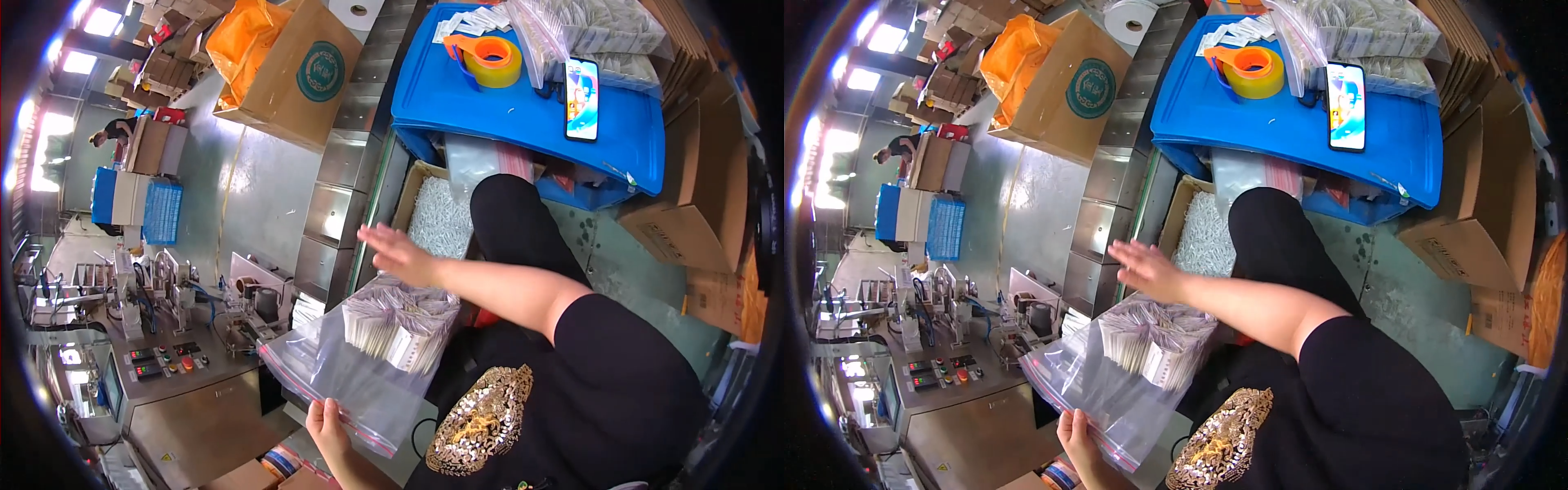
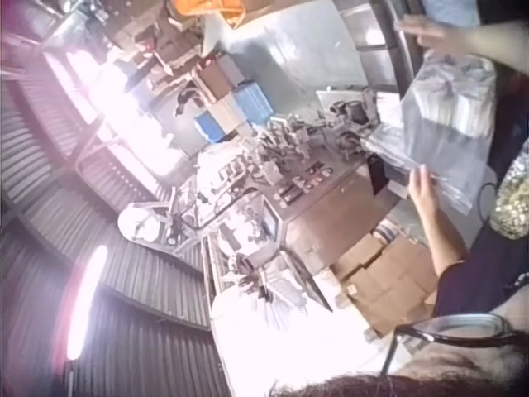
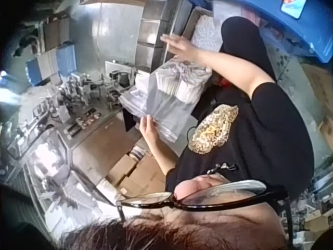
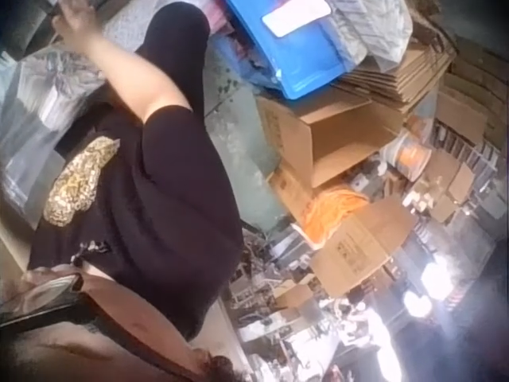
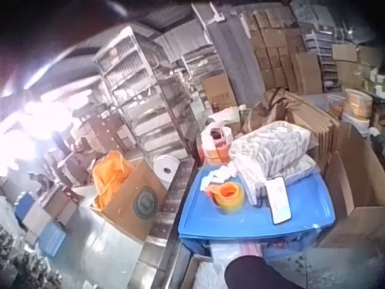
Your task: Packaging stacks of rectangular products from a conveyor belt into plastic bags.
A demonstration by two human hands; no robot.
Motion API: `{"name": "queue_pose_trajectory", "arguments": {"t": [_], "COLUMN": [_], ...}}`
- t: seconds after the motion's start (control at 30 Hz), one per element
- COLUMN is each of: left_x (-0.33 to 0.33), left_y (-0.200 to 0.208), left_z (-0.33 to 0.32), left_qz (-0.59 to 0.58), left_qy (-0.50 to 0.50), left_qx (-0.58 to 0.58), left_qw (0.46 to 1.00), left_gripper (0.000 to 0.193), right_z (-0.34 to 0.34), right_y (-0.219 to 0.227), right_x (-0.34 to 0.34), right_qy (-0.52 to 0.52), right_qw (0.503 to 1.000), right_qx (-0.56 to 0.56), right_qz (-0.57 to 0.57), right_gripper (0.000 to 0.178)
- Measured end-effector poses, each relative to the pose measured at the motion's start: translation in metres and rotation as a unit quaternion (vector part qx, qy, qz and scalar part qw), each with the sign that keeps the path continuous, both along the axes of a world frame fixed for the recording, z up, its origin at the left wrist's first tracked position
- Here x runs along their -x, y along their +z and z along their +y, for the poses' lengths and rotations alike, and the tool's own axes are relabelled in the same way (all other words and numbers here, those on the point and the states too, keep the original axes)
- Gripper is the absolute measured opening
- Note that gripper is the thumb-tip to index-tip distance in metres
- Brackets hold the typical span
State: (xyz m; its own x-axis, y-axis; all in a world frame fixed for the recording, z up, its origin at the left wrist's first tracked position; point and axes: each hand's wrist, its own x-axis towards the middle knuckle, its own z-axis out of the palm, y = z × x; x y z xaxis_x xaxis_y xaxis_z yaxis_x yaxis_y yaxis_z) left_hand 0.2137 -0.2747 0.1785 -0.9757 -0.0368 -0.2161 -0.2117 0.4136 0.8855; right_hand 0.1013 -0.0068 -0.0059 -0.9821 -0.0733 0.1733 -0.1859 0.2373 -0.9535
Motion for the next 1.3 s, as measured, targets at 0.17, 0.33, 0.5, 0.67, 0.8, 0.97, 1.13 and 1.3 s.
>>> {"name": "queue_pose_trajectory", "arguments": {"t": [0.17, 0.33, 0.5, 0.67, 0.8, 0.97, 1.13, 1.3], "left_x": [0.014, 0.016, 0.025, 0.026, 0.026, 0.027, 0.027, 0.021], "left_y": [-0.021, 0.003, 0.015, 0.013, 0.008, 0.003, 0.009, 0.009], "left_z": [0.012, 0.002, -0.018, -0.008, -0.014, 0.003, 0.005, 0.012], "left_qz": [-0.001, -0.003, 0.033, 0.029, 0.025, 0.031, 0.023, 0.024], "left_qy": [-0.006, 0.044, 0.060, 0.059, 0.059, 0.038, 0.027, -0.003], "left_qx": [-0.019, -0.013, -0.055, -0.039, -0.037, -0.042, -0.011, 0.006], "left_qw": [1.000, 0.999, 0.996, 0.997, 0.997, 0.998, 0.999, 1.000], "left_gripper": [0.020, 0.022, 0.025, 0.024, 0.023, 0.022, 0.023, 0.025], "right_z": [-0.049, 0.011, -0.043, -0.002, 0.007, -0.017, 0.003, 0.005], "right_y": [-0.020, -0.032, -0.065, -0.075, -0.086, -0.095, -0.104, -0.114], "right_x": [-0.022, -0.002, -0.072, -0.040, -0.078, -0.105, -0.105, -0.056], "right_qy": [0.191, 0.016, 0.127, -0.137, 0.089, 0.166, 0.085, -0.255], "right_qw": [0.963, 0.998, 0.974, 0.932, 0.897, 0.909, 0.902, 0.897], "right_qx": [-0.050, 0.058, -0.071, 0.277, 0.215, 0.281, 0.045, 0.261], "right_qz": [-0.182, 0.007, -0.174, -0.188, -0.375, -0.260, -0.420, -0.251], "right_gripper": [0.066, 0.062, 0.069, 0.054, 0.054, 0.053, 0.029, 0.036]}}
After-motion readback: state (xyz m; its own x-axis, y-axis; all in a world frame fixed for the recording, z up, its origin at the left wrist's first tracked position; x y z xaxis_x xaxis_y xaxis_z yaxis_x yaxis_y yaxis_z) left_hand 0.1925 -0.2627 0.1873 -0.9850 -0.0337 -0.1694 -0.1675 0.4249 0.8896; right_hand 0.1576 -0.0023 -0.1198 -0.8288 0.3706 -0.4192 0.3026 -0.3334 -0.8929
